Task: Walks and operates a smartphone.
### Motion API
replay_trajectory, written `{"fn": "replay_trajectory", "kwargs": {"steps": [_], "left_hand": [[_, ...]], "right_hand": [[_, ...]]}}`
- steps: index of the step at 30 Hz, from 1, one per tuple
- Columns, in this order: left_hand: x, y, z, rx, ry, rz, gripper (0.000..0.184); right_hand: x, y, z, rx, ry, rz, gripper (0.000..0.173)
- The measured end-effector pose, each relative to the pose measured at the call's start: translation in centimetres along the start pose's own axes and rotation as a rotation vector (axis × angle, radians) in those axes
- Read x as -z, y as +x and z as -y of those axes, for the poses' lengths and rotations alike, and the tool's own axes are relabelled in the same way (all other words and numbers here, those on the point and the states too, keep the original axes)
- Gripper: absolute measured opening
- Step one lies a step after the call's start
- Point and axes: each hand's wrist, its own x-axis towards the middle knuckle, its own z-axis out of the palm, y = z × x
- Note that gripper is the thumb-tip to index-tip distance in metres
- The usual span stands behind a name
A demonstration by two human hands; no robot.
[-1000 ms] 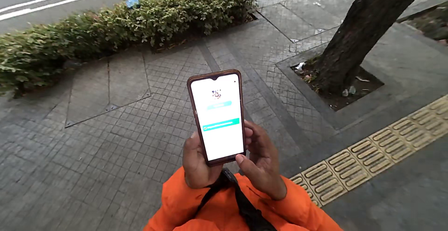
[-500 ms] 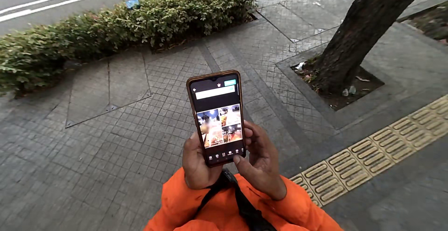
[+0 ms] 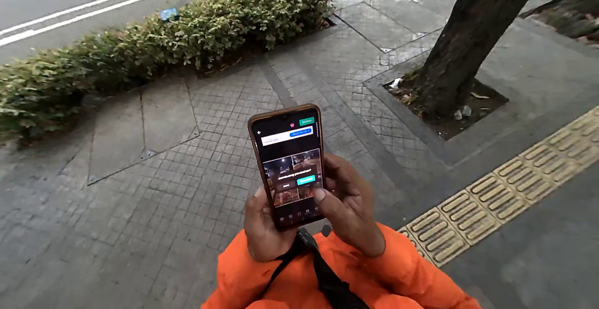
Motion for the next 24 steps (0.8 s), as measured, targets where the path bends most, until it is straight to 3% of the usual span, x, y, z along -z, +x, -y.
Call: {"fn": "replay_trajectory", "kwargs": {"steps": [6, 14, 24], "left_hand": [[-0.1, -0.3, 0.4, -0.009, 0.021, 0.072, 0.044], [0.0, 0.0, 0.6, -0.014, 0.015, 0.043, 0.044], [0.2, 1.0, -0.2, -0.017, 0.05, 0.011, 0.044]], "right_hand": [[-0.4, 0.6, 0.7, -0.023, 0.017, -0.041, 0.032], [0.2, 0.2, 0.0, -0.016, 0.045, -0.014, 0.034], [1.3, -2.3, -1.3, 0.003, -0.014, 0.083, 0.063]]}}
